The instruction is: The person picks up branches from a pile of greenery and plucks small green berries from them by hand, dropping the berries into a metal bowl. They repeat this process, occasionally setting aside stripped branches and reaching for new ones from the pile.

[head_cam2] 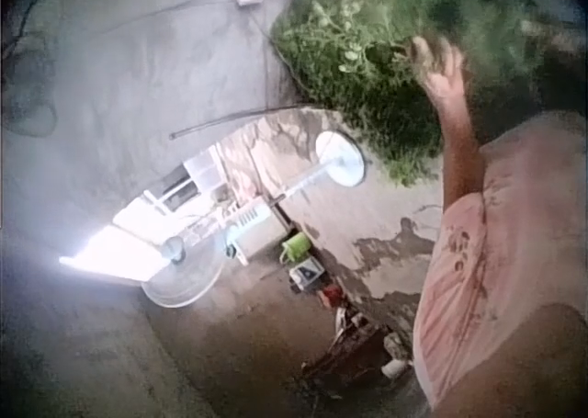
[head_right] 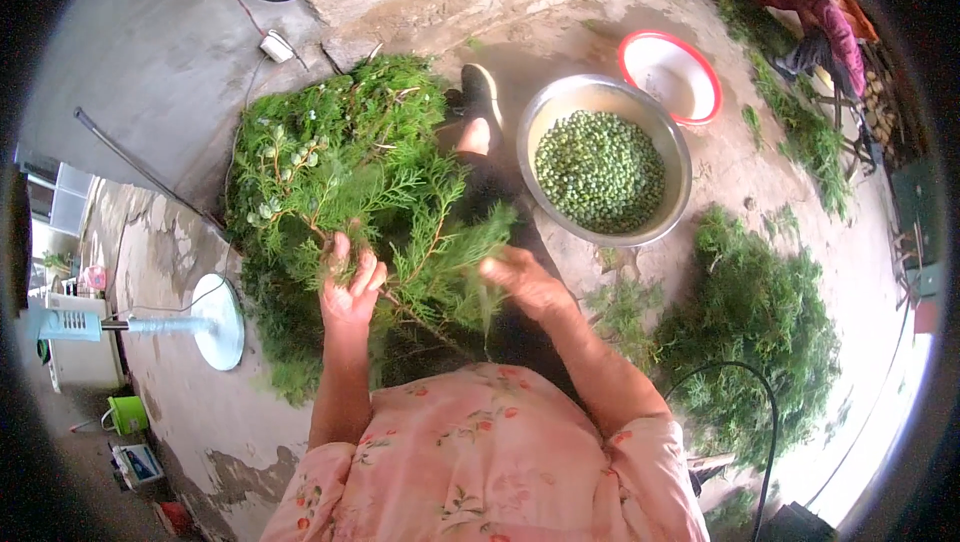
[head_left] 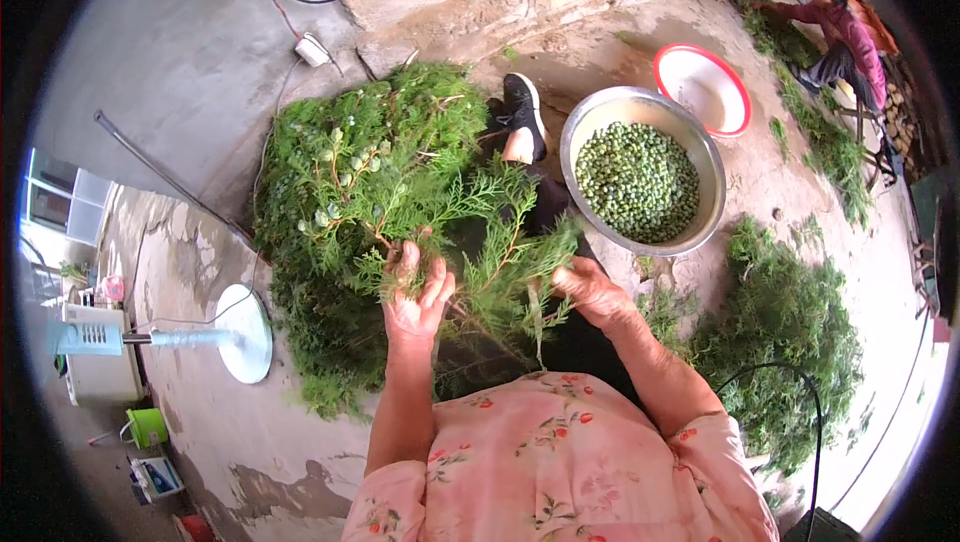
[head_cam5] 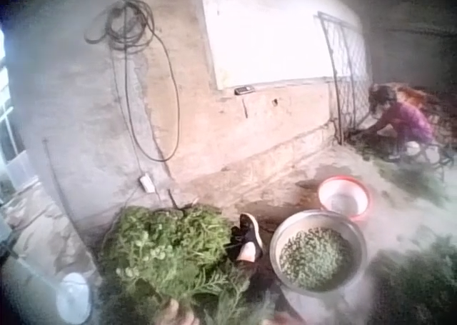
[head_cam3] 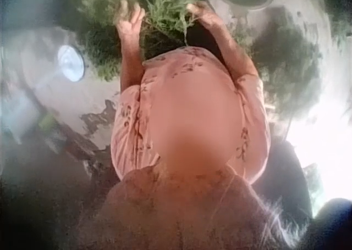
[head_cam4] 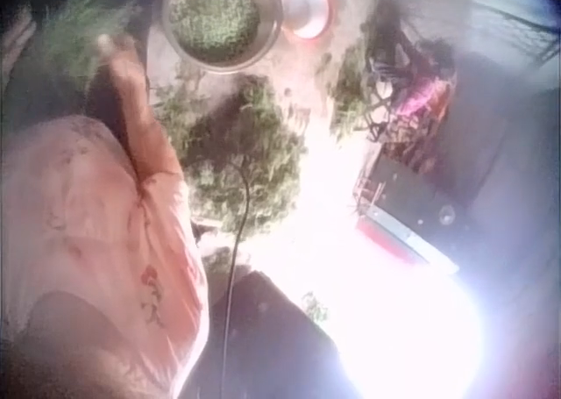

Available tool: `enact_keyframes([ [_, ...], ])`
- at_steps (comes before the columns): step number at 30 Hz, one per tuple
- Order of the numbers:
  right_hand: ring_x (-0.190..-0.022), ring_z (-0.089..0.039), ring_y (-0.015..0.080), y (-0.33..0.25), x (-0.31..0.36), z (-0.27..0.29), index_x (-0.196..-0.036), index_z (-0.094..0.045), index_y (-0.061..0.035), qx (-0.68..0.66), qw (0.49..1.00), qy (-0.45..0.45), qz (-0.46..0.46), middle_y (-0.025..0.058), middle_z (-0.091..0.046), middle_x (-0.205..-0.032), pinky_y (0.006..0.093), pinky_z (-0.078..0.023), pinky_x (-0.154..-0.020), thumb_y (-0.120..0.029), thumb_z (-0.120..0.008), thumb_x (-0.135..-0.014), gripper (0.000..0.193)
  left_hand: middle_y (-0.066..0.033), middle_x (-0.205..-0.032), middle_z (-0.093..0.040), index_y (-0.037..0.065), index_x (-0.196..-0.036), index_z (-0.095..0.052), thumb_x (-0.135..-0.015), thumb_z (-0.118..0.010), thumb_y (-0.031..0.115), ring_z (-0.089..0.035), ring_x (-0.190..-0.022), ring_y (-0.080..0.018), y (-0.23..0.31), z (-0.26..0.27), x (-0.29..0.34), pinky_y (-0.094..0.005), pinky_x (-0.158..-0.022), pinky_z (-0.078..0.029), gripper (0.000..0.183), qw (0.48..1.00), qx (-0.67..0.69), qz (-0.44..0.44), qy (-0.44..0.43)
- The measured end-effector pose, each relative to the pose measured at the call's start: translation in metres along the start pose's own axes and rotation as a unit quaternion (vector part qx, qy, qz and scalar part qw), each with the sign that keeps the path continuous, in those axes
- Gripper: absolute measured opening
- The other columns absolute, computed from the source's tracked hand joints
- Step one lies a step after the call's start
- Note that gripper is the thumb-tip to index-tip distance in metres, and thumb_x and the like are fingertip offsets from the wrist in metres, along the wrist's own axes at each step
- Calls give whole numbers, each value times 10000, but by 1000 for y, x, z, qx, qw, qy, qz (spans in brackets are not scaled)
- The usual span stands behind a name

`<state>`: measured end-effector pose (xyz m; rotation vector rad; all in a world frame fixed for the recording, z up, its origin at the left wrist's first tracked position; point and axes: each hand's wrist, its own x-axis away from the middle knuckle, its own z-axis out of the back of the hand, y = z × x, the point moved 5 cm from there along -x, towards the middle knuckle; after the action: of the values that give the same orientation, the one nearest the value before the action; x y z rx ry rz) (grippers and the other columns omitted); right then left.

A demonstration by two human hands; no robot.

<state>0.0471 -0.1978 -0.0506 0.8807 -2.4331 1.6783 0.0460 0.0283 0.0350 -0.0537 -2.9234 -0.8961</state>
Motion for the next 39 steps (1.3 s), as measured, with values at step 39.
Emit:
enact_keyframes([
  [39, -505, -403, 59, -61, -3, -43, -701, -498, -24, 272, 944, 111, 149, -8, -455, -540, 228, -360, -485, -248, -561, -889, 298, -92, -968, -589, 15, -1135, -473, -782, -648, 413, -547, -816, -111, -24, -41, -14, -253, -656, -437, 560, 873, -473, 100, 55],
])
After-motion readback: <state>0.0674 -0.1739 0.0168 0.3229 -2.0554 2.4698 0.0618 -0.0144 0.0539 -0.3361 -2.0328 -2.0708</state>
